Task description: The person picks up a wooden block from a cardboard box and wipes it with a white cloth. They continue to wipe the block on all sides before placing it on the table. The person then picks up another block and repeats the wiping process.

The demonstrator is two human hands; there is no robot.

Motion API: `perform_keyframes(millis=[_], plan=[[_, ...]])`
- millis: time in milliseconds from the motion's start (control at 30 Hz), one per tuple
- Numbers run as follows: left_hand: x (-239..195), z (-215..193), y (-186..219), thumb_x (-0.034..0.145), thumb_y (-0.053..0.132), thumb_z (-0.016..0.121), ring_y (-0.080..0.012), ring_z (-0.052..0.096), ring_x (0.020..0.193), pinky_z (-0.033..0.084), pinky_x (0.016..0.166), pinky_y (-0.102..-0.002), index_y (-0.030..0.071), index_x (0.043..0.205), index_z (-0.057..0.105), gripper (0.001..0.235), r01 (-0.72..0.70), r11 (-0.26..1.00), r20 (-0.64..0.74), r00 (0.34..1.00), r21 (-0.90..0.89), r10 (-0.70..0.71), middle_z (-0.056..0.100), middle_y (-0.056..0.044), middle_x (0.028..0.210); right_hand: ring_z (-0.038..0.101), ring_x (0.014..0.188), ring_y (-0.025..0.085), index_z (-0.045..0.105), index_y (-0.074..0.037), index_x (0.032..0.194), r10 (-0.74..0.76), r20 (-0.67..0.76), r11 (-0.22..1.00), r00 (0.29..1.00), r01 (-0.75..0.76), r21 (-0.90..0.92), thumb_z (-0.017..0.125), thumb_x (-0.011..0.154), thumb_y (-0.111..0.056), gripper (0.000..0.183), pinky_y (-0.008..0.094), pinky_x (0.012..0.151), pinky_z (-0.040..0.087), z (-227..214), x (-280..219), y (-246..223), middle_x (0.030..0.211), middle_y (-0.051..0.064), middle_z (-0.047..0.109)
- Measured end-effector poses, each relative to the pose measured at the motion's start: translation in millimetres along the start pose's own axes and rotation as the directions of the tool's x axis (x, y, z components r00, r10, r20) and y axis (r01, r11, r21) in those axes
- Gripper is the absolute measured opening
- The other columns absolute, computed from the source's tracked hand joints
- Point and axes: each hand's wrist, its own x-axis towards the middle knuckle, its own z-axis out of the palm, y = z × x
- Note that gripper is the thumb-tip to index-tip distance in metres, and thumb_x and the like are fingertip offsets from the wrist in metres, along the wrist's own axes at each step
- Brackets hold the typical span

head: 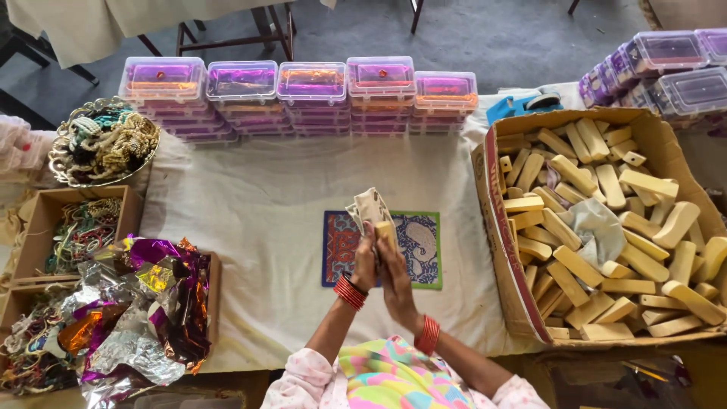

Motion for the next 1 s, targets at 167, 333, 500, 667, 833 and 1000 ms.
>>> perform_keyframes(millis=[167,333,500,667,833,1000], plan=[[-32.0,53.2,19.8,0.108,0.067,0.033,-0.0382,0.051,0.124,0.048,0.103,-0.051,-0.006,0.15,0.029,0.084,0.008,1.0,0.016,1.0,0.028,-0.008,0.049,-0.023,0.132,0.041,0.15,0.03,0.039,-0.01,0.16,0.073,0.039,0.992,0.997,-0.077,0.1,0.05,0.102,0.006,0.062,0.042,0.124,0.037,-16.2,16.7,19.3,0.168,0.011,0.036],[-45.3,92.0,4.2,0.098,0.062,0.042,-0.0236,0.04,0.146,0.034,0.123,-0.044,0.01,0.158,0.022,0.082,-0.026,0.978,0.134,0.991,0.207,-0.002,0.04,-0.01,0.158,0.056,0.138,0.026,0.031,-0.012,0.161,0.273,-0.087,0.96,0.958,-0.266,0.087,0.039,0.107,-0.003,0.056,0.037,0.114,0.051,-51.8,70.9,11.5,0.173,0.008,0.027],[-27.3,86.4,24.3,0.099,0.065,0.032,-0.0293,0.053,0.132,0.05,0.11,-0.045,0.006,0.153,0.035,0.08,-0.009,0.994,0.092,0.996,0.108,-0.001,0.054,-0.015,0.14,0.037,0.152,0.031,0.03,-0.006,0.161,0.119,-0.099,0.98,0.988,-0.133,-0.151,0.047,0.103,0.001,0.06,0.04,0.124,0.035,-38.5,18.9,-7.4,0.167,0.013,0.033],[-19.7,63.4,12.6,0.108,0.068,0.029,-0.0359,0.06,0.109,0.056,0.09,-0.049,-0.009,0.141,0.045,0.085,0.049,0.992,-0.043,0.998,0.113,-0.044,0.059,-0.021,0.117,0.033,0.153,0.03,0.033,-0.005,0.16,0.159,-0.032,0.987,0.987,-0.159,-0.018,0.05,0.101,0.0,0.061,0.037,0.12,0.036,-34.8,-12.4,-1.5,0.167,0.015,0.032],[-51.9,95.1,-23.1,0.1,0.068,0.036,-0.0146,0.056,0.13,0.049,0.11,-0.028,0.004,0.151,0.041,0.082,-0.123,0.955,0.144,0.986,0.27,0.086,0.057,-0.005,0.142,0.038,0.152,0.026,0.034,-0.006,0.161,0.174,-0.167,0.982,0.97,-0.183,-0.041,0.048,0.104,-0.003,0.059,0.035,0.121,0.035,-64.5,41.7,2.9,0.168,0.013,0.033],[-52.5,80.5,-40.8,0.104,0.066,0.04,-0.0201,0.058,0.11,0.054,0.092,-0.036,0.0,0.151,0.043,0.081,0.035,0.947,0.111,0.991,0.318,-0.074,0.059,-0.013,0.124,0.048,0.144,0.024,0.029,-0.011,0.16,0.355,-0.147,0.93,0.923,-0.334,0.153,0.045,0.103,-0.007,0.06,0.036,0.117,0.043,-71.3,44.4,17.6,0.169,0.01,0.029]])
